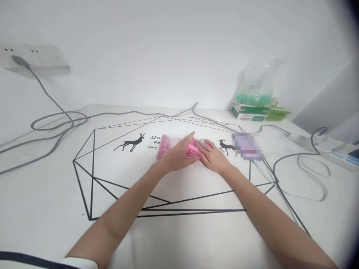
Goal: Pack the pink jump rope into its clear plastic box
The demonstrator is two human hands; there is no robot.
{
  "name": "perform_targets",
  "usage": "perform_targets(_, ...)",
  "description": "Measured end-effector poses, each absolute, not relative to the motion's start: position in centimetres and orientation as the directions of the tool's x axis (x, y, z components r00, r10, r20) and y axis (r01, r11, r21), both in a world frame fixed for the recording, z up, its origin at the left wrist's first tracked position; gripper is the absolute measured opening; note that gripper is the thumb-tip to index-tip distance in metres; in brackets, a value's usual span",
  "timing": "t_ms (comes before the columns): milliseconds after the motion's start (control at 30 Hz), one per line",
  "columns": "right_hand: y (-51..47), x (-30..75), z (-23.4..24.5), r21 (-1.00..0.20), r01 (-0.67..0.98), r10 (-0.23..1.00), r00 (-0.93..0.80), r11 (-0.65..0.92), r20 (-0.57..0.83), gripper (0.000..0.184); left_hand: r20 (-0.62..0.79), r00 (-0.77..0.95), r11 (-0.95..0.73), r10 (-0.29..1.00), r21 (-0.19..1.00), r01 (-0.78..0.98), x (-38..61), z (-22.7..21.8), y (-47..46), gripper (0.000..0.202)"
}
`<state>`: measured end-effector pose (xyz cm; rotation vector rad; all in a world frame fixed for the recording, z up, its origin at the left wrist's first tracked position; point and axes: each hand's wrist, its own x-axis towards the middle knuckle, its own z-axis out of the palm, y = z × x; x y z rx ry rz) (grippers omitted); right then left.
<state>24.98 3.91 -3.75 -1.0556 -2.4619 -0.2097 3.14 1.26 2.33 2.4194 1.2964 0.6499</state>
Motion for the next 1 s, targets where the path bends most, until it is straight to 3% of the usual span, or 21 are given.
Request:
perform_targets(133,4.2,25.3,-4.0,-0.068,0.709,0.65,-0.599,0.702,0.468,0.047,0.253,0.563,-0.617,0.787,0.301,0.727,1.9,2.3,2.0,0.067)
perform_targets(367,4.1,26.5,-4.1,-0.074,0.732,0.667,-0.568,0.677,0.482,0.072,0.297,0.671,-0.714,0.68,0.055,0.698,1.0,1.3,2.4,0.057)
perform_targets(667,3.9,26.4,-4.0,-0.188,0.697,0.696,-0.576,0.692,0.428,0.07,0.299,0.677,-0.711,0.673,0.008,0.704,0.9,0.7,2.6,0.055)
perform_targets(1000,4.2,25.6,-4.0,-0.218,0.647,0.669,-0.617,0.731,0.415,0.063,0.27,0.681,-0.705,0.68,-0.013,0.709,1.0,0.5,2.7,0.065)
